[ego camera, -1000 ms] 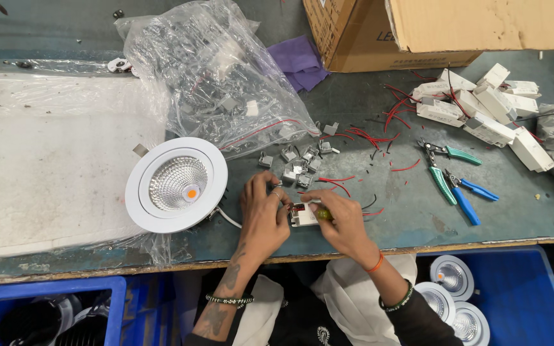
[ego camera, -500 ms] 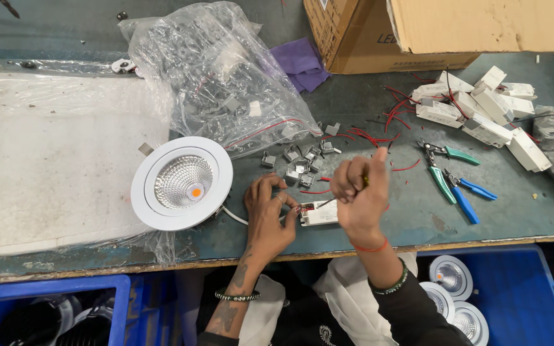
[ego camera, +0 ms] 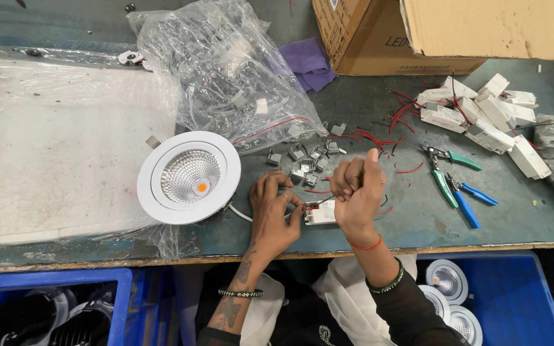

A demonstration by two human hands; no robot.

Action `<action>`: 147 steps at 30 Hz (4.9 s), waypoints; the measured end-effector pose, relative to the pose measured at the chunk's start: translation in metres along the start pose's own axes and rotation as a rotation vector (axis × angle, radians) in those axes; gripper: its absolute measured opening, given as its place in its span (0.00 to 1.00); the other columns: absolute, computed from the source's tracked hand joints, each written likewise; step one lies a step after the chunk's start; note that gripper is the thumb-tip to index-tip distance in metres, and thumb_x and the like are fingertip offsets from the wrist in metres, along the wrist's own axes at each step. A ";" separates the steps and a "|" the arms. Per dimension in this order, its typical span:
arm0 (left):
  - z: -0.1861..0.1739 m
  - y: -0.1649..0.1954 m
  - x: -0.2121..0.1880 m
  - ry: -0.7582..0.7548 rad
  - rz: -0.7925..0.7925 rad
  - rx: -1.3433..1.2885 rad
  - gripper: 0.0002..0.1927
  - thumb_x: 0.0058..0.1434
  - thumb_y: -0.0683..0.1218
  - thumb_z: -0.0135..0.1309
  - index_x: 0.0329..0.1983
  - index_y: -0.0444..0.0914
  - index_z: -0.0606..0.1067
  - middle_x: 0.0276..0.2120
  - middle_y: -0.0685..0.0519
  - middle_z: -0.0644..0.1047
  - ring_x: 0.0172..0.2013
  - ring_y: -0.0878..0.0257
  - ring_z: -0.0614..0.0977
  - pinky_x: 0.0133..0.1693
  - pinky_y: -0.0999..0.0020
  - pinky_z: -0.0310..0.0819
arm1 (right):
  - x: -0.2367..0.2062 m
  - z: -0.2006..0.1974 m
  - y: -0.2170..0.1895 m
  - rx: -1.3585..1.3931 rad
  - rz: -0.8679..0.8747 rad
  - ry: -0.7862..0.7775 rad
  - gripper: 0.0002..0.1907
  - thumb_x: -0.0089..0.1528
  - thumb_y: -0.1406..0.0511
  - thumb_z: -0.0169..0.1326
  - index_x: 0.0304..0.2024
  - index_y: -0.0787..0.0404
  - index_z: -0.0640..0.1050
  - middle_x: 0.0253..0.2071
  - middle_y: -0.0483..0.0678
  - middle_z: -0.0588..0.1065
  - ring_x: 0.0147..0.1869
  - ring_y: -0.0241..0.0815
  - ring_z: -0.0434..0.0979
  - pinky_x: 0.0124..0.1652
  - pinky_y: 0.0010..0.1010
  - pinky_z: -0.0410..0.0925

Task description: The person assembles LED downlight fixtures at a workbench, connecting the driver box wires to the lamp and joining small terminal connectors by hand, occasionally using pliers. They place completed downlights into a blue plastic crate and pick up new units to continue assembly.

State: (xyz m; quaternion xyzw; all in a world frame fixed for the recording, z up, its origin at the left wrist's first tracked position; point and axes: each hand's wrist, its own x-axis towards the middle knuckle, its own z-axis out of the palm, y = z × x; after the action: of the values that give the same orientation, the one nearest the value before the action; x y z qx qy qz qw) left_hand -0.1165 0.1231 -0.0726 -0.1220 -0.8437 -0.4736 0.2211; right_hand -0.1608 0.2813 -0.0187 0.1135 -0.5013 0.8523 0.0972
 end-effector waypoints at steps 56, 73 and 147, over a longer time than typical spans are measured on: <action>0.005 0.012 -0.012 0.036 -0.090 -0.092 0.12 0.59 0.37 0.57 0.46 0.38 0.75 0.50 0.44 0.74 0.53 0.44 0.76 0.54 0.52 0.69 | -0.010 -0.037 0.008 -0.025 -0.201 -0.271 0.28 0.74 0.55 0.37 0.22 0.62 0.60 0.21 0.45 0.58 0.25 0.34 0.54 0.26 0.30 0.48; 0.011 -0.020 0.013 0.229 -0.251 -0.125 0.11 0.59 0.37 0.60 0.46 0.36 0.79 0.40 0.49 0.81 0.40 0.56 0.84 0.43 0.64 0.77 | 0.007 -0.025 -0.018 -1.217 -0.556 -0.462 0.10 0.57 0.72 0.61 0.42 0.59 0.80 0.43 0.49 0.79 0.48 0.50 0.80 0.46 0.37 0.72; -0.036 0.019 -0.034 -0.073 0.067 -0.050 0.08 0.49 0.39 0.61 0.33 0.38 0.75 0.35 0.52 0.76 0.41 0.51 0.78 0.43 0.58 0.73 | -0.054 -0.016 -0.034 -1.162 -0.195 -0.654 0.23 0.53 0.58 0.67 0.44 0.62 0.75 0.45 0.50 0.77 0.49 0.52 0.77 0.47 0.39 0.69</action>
State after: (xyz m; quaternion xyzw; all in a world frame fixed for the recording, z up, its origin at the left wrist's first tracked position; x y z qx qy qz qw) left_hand -0.0702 0.1021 -0.0588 -0.1730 -0.8346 -0.4821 0.2027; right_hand -0.1016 0.3088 -0.0141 0.3398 -0.8694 0.3533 0.0621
